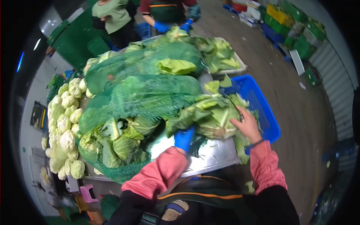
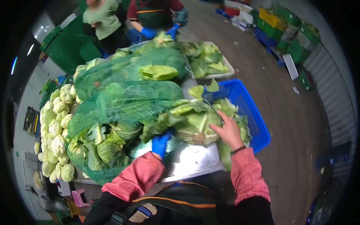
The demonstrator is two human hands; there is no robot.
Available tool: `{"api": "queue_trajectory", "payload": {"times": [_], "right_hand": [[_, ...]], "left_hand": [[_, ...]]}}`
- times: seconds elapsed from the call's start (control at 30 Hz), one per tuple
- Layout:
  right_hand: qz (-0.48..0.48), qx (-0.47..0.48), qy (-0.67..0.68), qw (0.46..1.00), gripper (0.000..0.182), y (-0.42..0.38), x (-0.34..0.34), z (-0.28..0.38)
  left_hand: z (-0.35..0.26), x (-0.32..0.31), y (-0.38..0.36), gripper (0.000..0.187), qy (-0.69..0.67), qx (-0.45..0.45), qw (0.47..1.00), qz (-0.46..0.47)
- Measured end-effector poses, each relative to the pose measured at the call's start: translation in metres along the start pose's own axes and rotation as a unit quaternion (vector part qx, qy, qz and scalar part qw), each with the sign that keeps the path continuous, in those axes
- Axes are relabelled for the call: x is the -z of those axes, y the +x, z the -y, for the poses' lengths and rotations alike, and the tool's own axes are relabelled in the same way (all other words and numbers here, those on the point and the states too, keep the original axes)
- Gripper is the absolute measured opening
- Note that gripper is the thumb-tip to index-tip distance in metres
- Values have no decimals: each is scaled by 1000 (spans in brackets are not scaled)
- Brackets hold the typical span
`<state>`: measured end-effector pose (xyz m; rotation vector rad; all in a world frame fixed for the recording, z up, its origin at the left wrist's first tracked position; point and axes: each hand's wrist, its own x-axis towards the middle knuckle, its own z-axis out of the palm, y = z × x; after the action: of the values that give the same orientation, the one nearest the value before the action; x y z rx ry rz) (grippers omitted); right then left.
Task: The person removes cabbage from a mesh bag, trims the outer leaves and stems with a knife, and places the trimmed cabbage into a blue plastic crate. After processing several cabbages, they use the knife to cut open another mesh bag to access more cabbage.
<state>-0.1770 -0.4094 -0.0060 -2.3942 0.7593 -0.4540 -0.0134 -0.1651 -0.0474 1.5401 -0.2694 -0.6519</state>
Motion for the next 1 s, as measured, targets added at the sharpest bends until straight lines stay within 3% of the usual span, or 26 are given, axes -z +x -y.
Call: {"api": "queue_trajectory", "payload": {"times": [0.03,0.07,0.13,0.17,0.27,0.37,0.47,0.5,0.57,0.6,0.7,0.73,0.8,0.83,0.87,0.93,1.0], "right_hand": [[-3,7,2,1000,73,6,-3,-4],[9,-14,2,1000,72,9,-2,-6],[36,-47,4,998,69,14,0,-6],[53,-46,-11,997,76,15,2,-8],[59,-122,-31,990,76,11,17,4],[33,-105,-4,994,72,1,-1,-19],[60,-82,227,969,65,6,-25,-41],[30,-46,224,973,56,4,-42,-56],[195,-234,292,907,48,8,-17,-33],[278,-322,318,847,44,10,-10,-22],[330,-298,425,789,58,-10,-55,-34],[286,-228,437,821,60,-21,-80,-41],[187,-82,444,873,64,-43,-129,-53],[281,-197,418,841,62,-38,-88,-35],[368,-309,382,789,60,-36,-58,-24],[261,-284,294,875,37,-39,-40,-31],[191,-167,240,937,24,-47,-28,-43]], "left_hand": [[28,19,20,44,123,17,992,-6],[44,16,26,55,67,-86,994,10],[18,-4,25,61,66,-13,995,69],[16,-13,29,64,59,-2,995,85],[14,-27,41,72,32,21,995,88],[17,-33,52,81,-8,49,996,78],[12,-30,46,91,-46,84,993,73],[5,-26,37,94,-48,97,992,72],[-21,-17,6,101,-20,115,991,72],[-41,-13,-15,104,24,108,990,85],[-101,-16,-51,114,248,-16,955,161],[-103,-20,-54,119,337,-107,920,167],[-72,-26,-52,126,479,-172,857,83],[-51,-30,-45,128,290,-92,950,70],[-39,-38,-43,129,255,-60,964,46],[-46,-59,-42,126,191,-44,980,43],[-46,-67,-39,122,363,-152,919,15]]}}
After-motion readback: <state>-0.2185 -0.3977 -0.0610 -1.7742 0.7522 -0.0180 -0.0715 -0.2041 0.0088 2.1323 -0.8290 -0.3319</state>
